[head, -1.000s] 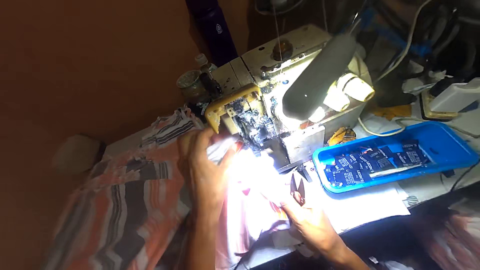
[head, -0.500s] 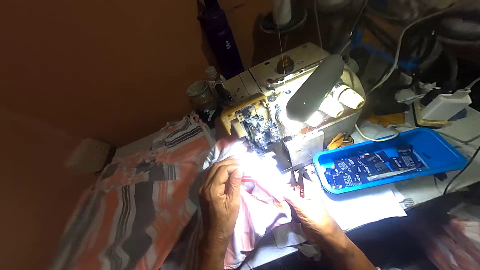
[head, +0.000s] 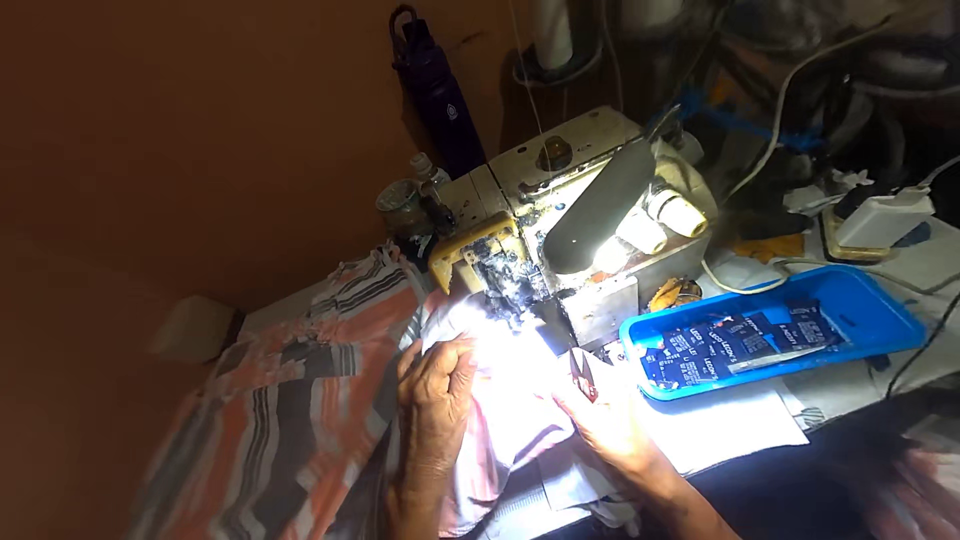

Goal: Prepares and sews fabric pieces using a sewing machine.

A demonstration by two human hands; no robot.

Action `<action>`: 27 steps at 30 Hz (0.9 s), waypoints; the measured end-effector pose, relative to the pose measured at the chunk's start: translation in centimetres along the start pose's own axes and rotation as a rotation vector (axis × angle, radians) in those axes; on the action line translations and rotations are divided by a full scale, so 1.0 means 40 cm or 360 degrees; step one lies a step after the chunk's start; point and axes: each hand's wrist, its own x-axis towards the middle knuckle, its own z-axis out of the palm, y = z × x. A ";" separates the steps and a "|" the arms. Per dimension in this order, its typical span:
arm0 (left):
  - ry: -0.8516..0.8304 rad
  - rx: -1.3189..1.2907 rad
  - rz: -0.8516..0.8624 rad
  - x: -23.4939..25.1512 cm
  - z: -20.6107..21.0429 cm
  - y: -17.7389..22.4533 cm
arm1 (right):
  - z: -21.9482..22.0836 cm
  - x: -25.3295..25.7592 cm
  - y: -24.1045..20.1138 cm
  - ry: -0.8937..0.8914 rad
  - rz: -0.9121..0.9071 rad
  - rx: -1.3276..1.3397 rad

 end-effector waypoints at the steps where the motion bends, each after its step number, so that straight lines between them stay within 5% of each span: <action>1: -0.0015 0.0022 0.0051 0.007 -0.012 0.005 | -0.006 -0.003 -0.002 -0.0006 0.0000 -0.0094; 3: -0.0101 0.0133 0.0249 0.021 -0.062 0.036 | -0.021 -0.013 -0.012 0.0027 -0.0015 -0.0325; 7: -0.0546 0.0186 0.0617 0.042 -0.206 0.210 | -0.038 -0.022 -0.071 0.0109 -0.0489 -0.0537; 11: -0.0651 0.0162 0.0628 0.041 -0.260 0.283 | -0.048 -0.029 -0.147 -0.0662 -0.0763 -0.0152; 15: -0.0522 0.0044 0.0540 0.048 -0.267 0.180 | -0.065 -0.028 -0.160 -0.1062 -0.0675 -0.0145; 20: -0.0416 -0.0309 0.0286 0.024 -0.238 0.054 | -0.088 -0.022 -0.156 -0.0905 -0.0617 -0.0182; 27: -0.0283 -0.0328 0.0354 0.007 -0.267 0.112 | -0.125 -0.023 -0.168 -0.0689 -0.0242 0.0490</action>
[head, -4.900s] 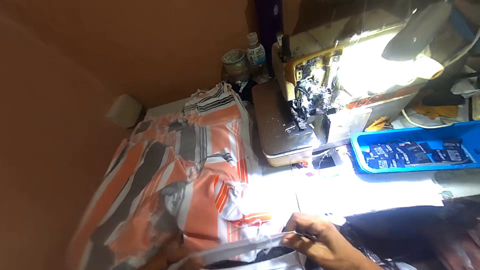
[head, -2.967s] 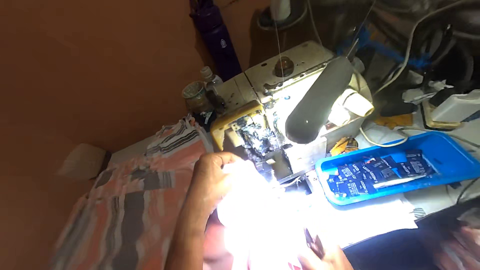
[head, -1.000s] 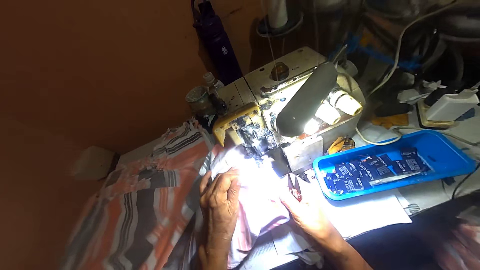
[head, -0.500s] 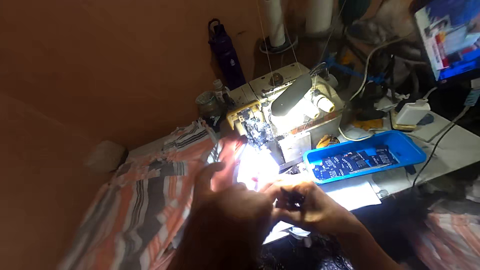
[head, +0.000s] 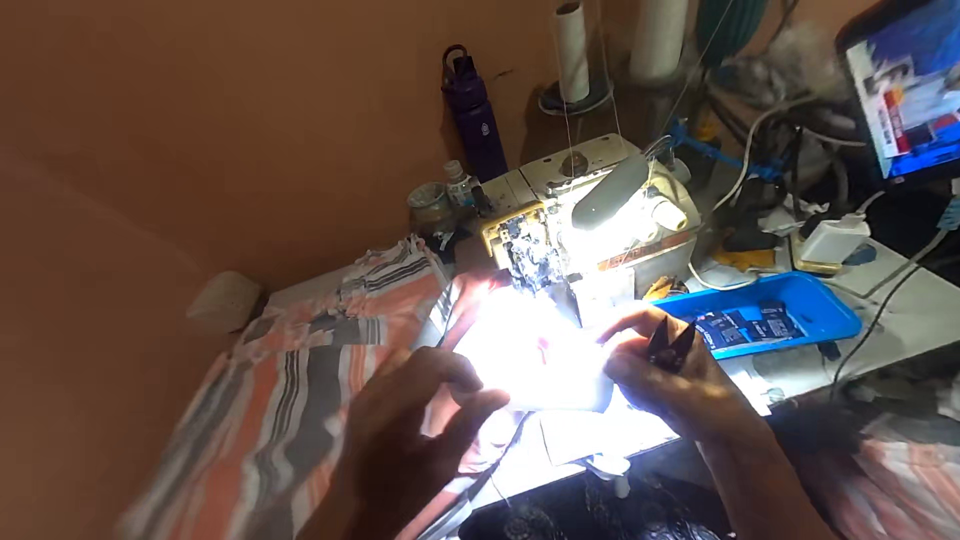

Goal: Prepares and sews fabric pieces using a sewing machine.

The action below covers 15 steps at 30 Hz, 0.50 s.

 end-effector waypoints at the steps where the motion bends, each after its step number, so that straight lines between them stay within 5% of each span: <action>1: -0.0042 0.0130 0.0047 -0.001 0.005 0.001 | -0.006 -0.003 0.000 -0.0026 0.0009 0.0033; 5: -0.0111 0.0881 0.0326 0.002 0.046 -0.008 | 0.027 -0.002 0.001 0.0043 -0.0324 -0.0918; 7: -0.0027 0.1000 0.0308 -0.001 0.070 -0.019 | 0.057 0.014 0.030 0.0269 -0.0503 -0.1553; 9: 0.0049 0.0887 0.0240 -0.003 0.083 -0.025 | 0.069 0.025 0.060 0.0373 -0.0594 -0.1758; 12: 0.0067 0.0071 0.0086 -0.021 0.087 -0.020 | 0.069 0.016 0.055 0.0144 -0.0505 -0.1149; 15: -0.0327 -0.1059 0.0053 -0.034 0.055 -0.005 | 0.059 -0.009 0.013 -0.0263 -0.0317 -0.0506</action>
